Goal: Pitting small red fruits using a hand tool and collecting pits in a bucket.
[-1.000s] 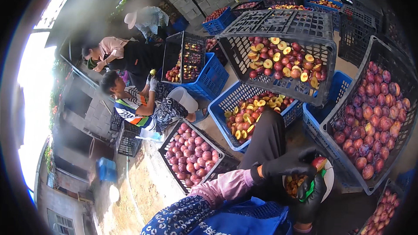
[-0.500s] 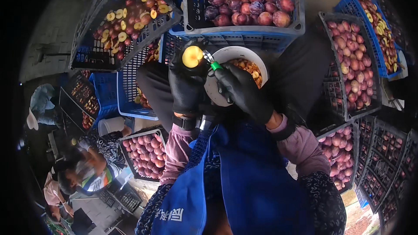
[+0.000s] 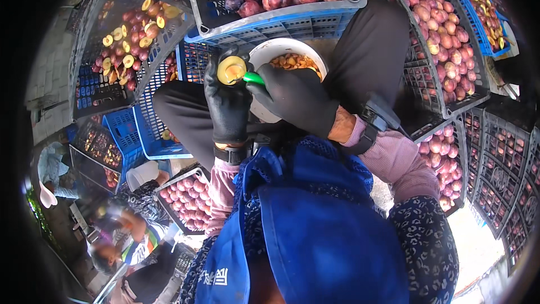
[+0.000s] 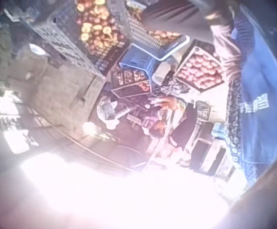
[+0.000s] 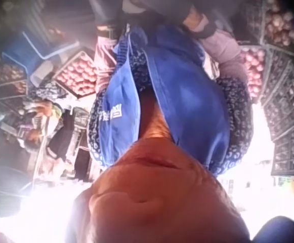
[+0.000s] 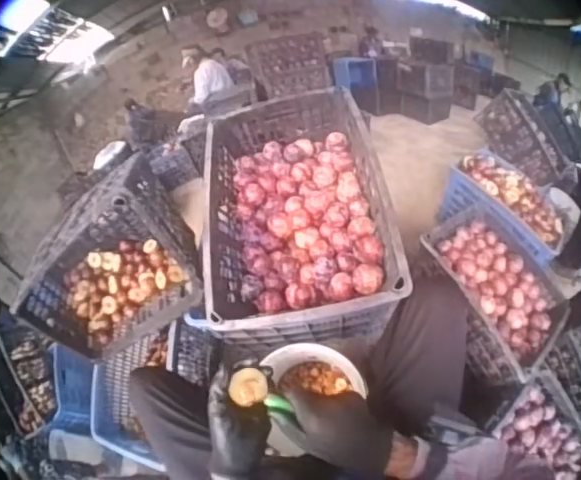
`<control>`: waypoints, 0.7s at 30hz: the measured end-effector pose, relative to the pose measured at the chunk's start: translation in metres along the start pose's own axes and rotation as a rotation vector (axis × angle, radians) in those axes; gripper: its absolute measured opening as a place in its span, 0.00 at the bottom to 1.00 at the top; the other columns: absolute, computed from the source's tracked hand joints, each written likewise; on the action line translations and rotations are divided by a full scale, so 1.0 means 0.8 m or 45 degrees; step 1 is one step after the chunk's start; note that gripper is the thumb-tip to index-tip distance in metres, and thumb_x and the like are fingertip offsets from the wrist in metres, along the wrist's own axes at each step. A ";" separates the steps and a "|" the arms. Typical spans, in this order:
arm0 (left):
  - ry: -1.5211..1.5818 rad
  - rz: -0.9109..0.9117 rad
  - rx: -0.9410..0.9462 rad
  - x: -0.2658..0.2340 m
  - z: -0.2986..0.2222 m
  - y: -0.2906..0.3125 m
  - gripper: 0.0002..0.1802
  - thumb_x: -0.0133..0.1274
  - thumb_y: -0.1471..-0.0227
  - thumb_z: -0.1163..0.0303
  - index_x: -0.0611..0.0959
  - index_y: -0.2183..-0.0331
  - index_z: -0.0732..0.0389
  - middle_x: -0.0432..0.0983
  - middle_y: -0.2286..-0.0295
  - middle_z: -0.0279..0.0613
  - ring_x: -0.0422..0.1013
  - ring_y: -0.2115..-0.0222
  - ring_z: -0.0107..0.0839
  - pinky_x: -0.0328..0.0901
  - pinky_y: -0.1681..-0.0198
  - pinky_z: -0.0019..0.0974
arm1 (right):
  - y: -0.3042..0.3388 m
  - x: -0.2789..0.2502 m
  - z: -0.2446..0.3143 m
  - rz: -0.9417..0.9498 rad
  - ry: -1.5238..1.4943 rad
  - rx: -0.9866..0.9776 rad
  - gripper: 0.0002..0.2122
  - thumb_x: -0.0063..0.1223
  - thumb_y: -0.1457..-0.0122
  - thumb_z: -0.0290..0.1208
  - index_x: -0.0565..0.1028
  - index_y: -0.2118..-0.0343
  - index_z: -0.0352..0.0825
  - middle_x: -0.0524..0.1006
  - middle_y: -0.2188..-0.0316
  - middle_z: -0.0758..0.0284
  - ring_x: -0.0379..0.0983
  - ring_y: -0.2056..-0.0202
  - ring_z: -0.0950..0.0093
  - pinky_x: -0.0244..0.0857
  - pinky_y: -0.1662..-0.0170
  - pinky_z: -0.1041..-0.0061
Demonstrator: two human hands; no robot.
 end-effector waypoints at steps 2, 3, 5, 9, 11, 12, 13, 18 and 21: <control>0.095 0.003 0.015 -0.001 0.001 0.000 0.31 0.48 0.51 0.89 0.63 0.45 0.61 0.67 0.51 0.46 0.68 0.53 0.34 0.67 0.50 0.35 | 0.000 0.002 0.002 -0.032 0.101 -0.017 0.14 0.54 0.43 0.40 0.71 0.67 0.33 0.74 0.80 0.62 0.73 0.80 0.63 0.66 0.76 0.65; -0.352 0.047 0.179 0.000 -0.007 0.000 0.32 0.48 0.51 0.89 0.61 0.45 0.61 0.67 0.52 0.45 0.68 0.53 0.34 0.66 0.49 0.35 | 0.001 0.004 0.001 -0.030 0.100 -0.012 0.14 0.54 0.43 0.40 0.71 0.67 0.33 0.74 0.80 0.62 0.73 0.80 0.63 0.66 0.76 0.65; -0.800 0.095 0.338 0.005 -0.011 0.001 0.33 0.48 0.51 0.89 0.60 0.44 0.60 0.66 0.52 0.45 0.67 0.52 0.34 0.65 0.48 0.36 | 0.004 0.008 0.003 -0.046 0.231 -0.059 0.14 0.54 0.43 0.41 0.71 0.69 0.33 0.73 0.81 0.62 0.73 0.82 0.65 0.64 0.80 0.66; -0.770 -0.015 0.308 0.019 -0.023 0.001 0.25 0.46 0.52 0.89 0.66 0.51 0.65 0.70 0.59 0.44 0.68 0.57 0.32 0.64 0.51 0.34 | 0.006 0.014 0.003 -0.057 0.288 -0.048 0.14 0.54 0.44 0.42 0.70 0.71 0.33 0.73 0.82 0.62 0.73 0.83 0.66 0.63 0.81 0.67; -0.710 -0.040 0.245 0.024 -0.028 -0.002 0.19 0.46 0.51 0.86 0.71 0.55 0.69 0.72 0.63 0.44 0.69 0.59 0.31 0.63 0.53 0.33 | 0.006 0.012 0.004 -0.048 0.218 -0.012 0.13 0.58 0.46 0.38 0.69 0.73 0.35 0.69 0.86 0.61 0.71 0.84 0.63 0.65 0.80 0.66; -0.652 -0.029 0.186 0.024 -0.026 -0.003 0.17 0.45 0.50 0.85 0.71 0.56 0.69 0.72 0.63 0.44 0.69 0.60 0.31 0.64 0.54 0.33 | 0.008 0.013 0.004 -0.045 0.217 -0.007 0.13 0.58 0.46 0.38 0.69 0.73 0.35 0.69 0.86 0.61 0.71 0.84 0.63 0.65 0.80 0.66; -0.595 -0.019 0.127 0.023 -0.023 -0.003 0.15 0.45 0.49 0.84 0.72 0.57 0.70 0.72 0.63 0.44 0.69 0.60 0.30 0.64 0.54 0.33 | 0.010 0.015 0.001 -0.014 0.222 0.007 0.13 0.58 0.46 0.38 0.69 0.73 0.35 0.70 0.86 0.61 0.71 0.84 0.63 0.65 0.80 0.66; -0.910 -0.018 0.247 0.034 -0.030 0.000 0.10 0.41 0.44 0.78 0.74 0.60 0.69 0.74 0.68 0.44 0.70 0.68 0.27 0.66 0.61 0.30 | 0.016 0.014 -0.001 0.123 0.207 0.060 0.13 0.52 0.44 0.40 0.70 0.70 0.33 0.74 0.83 0.63 0.74 0.82 0.65 0.65 0.80 0.65; -0.729 -0.052 0.130 0.027 -0.023 -0.002 0.12 0.38 0.40 0.74 0.74 0.62 0.70 0.75 0.71 0.43 0.70 0.72 0.26 0.67 0.65 0.28 | 0.019 0.019 -0.007 0.177 0.205 0.036 0.14 0.52 0.45 0.41 0.70 0.70 0.32 0.75 0.84 0.62 0.75 0.82 0.64 0.66 0.79 0.64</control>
Point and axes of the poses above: each hand's wrist, its own y-axis away from the middle knuckle, its own x-axis out of the palm, z = x × y, the point moved 6 cm from there along -y, towards the middle knuckle
